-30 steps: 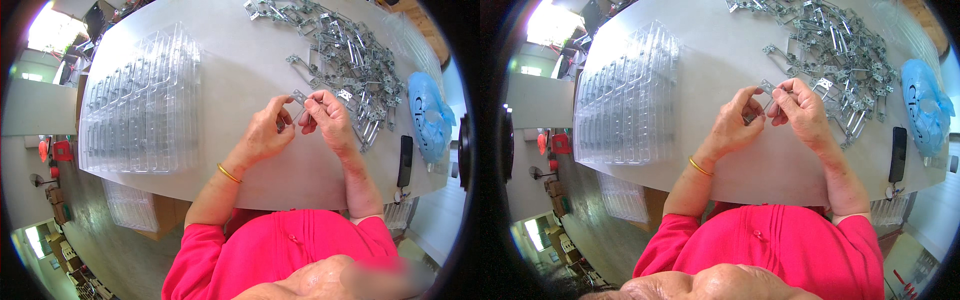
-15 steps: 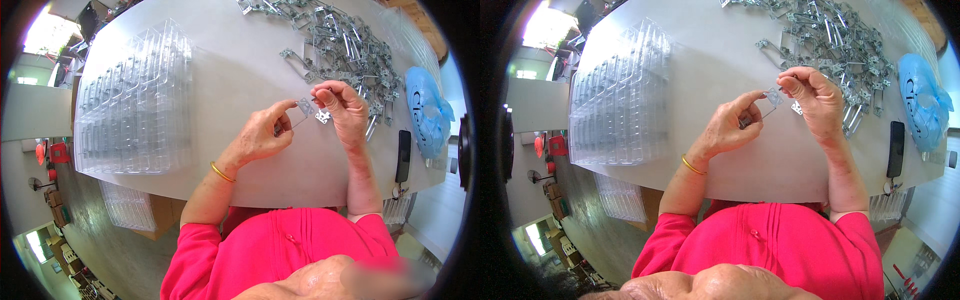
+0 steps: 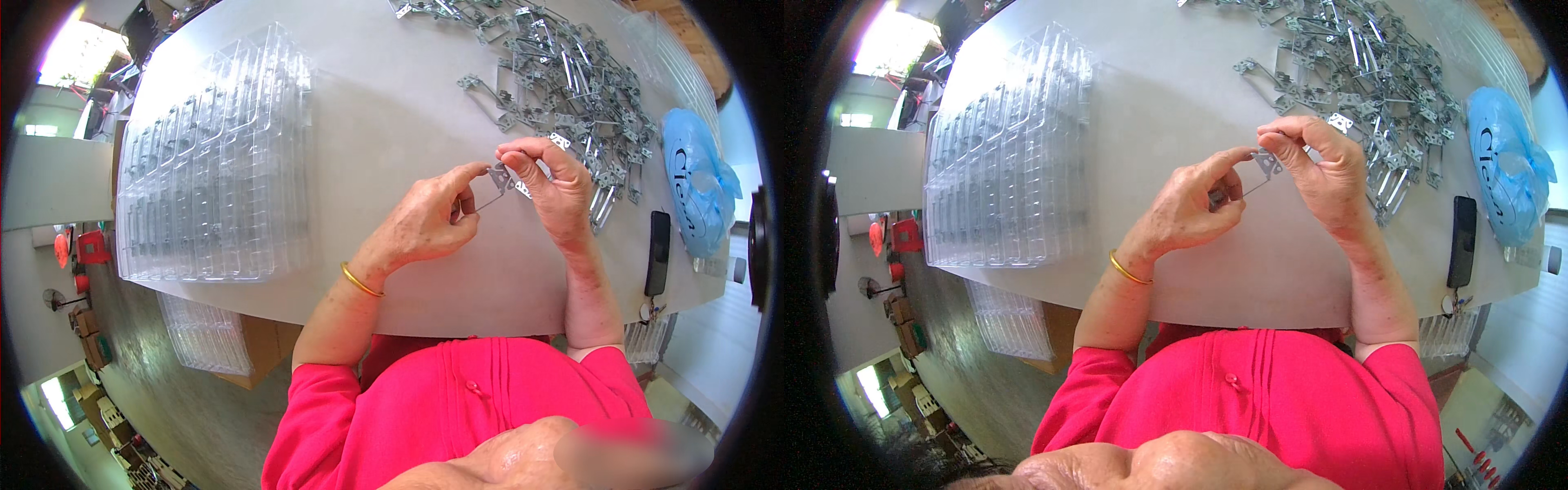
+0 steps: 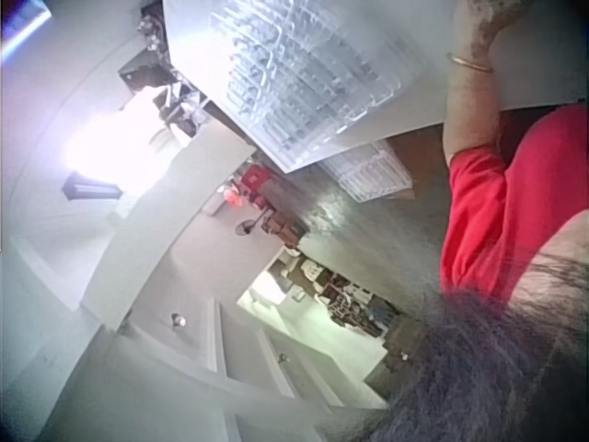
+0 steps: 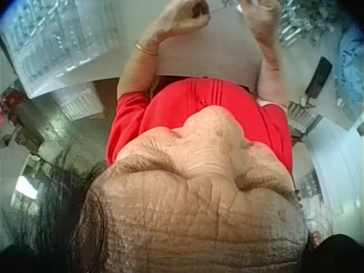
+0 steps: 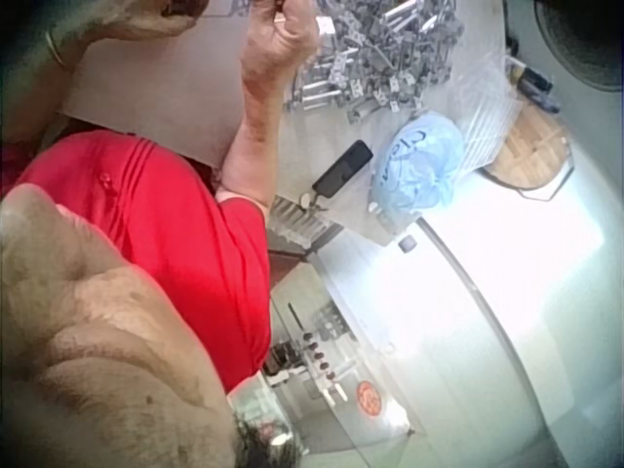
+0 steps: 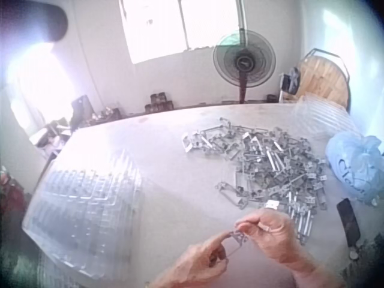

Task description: The person assembles metal components by hand, picking up a frame and a small pin from the table. They insert the pin into the frame and place the completed unit into a clear plastic tray before repeating the process.

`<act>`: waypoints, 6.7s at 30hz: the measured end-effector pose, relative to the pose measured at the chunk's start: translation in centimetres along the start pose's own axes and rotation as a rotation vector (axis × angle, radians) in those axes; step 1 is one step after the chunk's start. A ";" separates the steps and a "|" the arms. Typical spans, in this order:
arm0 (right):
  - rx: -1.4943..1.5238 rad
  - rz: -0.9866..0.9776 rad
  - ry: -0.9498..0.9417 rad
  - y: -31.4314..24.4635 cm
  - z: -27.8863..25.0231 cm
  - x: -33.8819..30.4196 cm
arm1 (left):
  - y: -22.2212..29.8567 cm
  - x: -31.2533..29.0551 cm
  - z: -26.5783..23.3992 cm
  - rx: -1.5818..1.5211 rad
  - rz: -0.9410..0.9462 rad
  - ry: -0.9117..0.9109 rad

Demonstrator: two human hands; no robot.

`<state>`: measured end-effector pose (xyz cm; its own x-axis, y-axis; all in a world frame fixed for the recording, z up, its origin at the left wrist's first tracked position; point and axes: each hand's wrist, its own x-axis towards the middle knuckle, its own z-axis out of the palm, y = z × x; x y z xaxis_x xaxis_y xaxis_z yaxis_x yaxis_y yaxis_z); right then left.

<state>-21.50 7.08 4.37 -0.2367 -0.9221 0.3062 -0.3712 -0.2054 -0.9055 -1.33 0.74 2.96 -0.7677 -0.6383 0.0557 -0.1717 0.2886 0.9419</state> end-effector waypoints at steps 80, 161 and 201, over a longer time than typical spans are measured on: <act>-0.258 -0.363 -0.038 0.1 0.1 0.2 | -0.1 0.0 -0.7 0.047 0.080 0.171; 0.241 0.096 0.054 0.1 0.8 -0.5 | -0.9 0.1 -1.0 0.032 0.265 0.281; 0.408 -0.006 0.097 -0.8 1.2 -1.4 | -1.7 0.3 -0.8 -1.029 -0.045 -0.173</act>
<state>-19.80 8.13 4.32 -0.3268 -0.8892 0.3203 0.0087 -0.3417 -0.9398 -0.74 -0.50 1.68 -0.8657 -0.4987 0.0423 0.3442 -0.5317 0.7738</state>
